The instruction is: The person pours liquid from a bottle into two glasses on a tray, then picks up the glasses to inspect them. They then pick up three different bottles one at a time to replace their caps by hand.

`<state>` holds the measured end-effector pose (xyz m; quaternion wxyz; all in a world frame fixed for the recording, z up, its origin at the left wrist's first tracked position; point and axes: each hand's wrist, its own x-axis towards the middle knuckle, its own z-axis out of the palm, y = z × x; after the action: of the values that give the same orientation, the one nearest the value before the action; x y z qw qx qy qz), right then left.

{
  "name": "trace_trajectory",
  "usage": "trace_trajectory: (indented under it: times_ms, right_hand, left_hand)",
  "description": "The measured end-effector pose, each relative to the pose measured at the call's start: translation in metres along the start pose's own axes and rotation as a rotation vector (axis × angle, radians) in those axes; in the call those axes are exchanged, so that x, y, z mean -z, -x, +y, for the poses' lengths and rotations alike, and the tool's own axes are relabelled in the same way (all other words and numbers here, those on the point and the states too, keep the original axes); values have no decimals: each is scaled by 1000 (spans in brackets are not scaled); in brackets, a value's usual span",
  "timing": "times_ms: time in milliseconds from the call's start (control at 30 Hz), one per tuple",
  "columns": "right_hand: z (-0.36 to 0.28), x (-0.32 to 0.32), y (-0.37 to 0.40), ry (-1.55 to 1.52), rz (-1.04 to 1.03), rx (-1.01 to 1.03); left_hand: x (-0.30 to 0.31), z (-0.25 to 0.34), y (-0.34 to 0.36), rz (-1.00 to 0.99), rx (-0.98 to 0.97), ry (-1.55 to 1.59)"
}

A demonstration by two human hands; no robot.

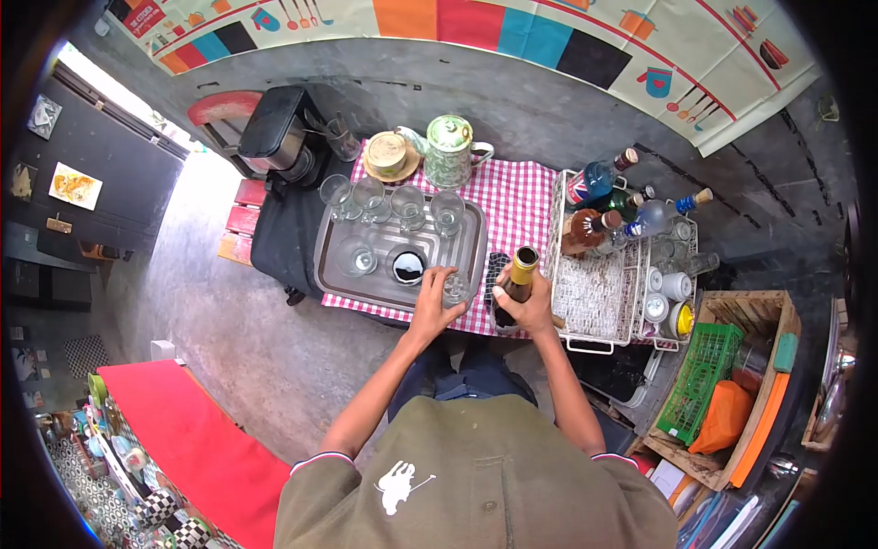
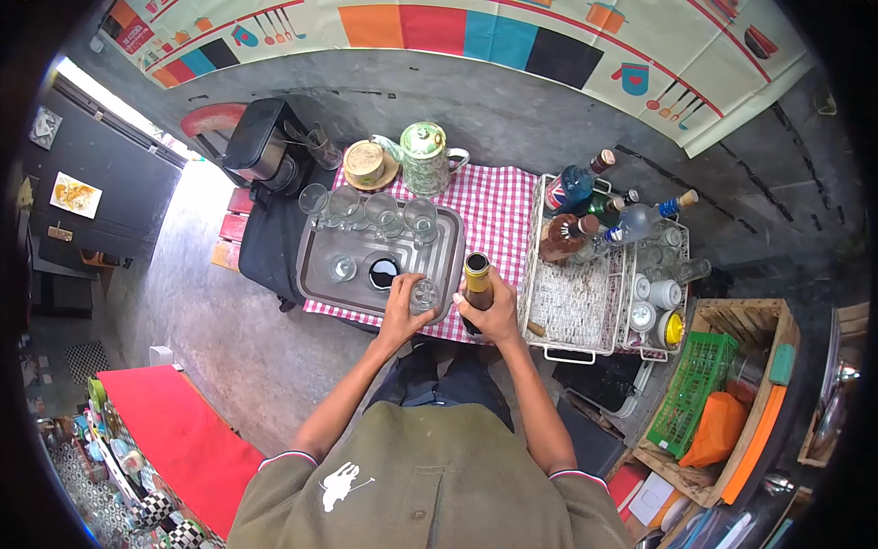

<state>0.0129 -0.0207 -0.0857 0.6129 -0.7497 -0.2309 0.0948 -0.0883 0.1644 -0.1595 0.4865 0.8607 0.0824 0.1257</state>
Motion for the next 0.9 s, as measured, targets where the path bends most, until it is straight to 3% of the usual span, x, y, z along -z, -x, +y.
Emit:
trace_trajectory:
  times_ms: [100,300,600,900]
  right_hand:
    - [-4,-1,-1,16,-52,-9]
    - [-12,-9,2,136,-131,-9]
    - [-52,-26,-3,293,-288,-76]
    - [-79,-26,-4,413,-428,-170]
  left_hand:
    - [16,13,-6,56,-67,-14]
    - [41,29,-10,140,46,169]
    - [92,46,-22,131,-57,184]
    - [109,52,-29,-7,61,427]
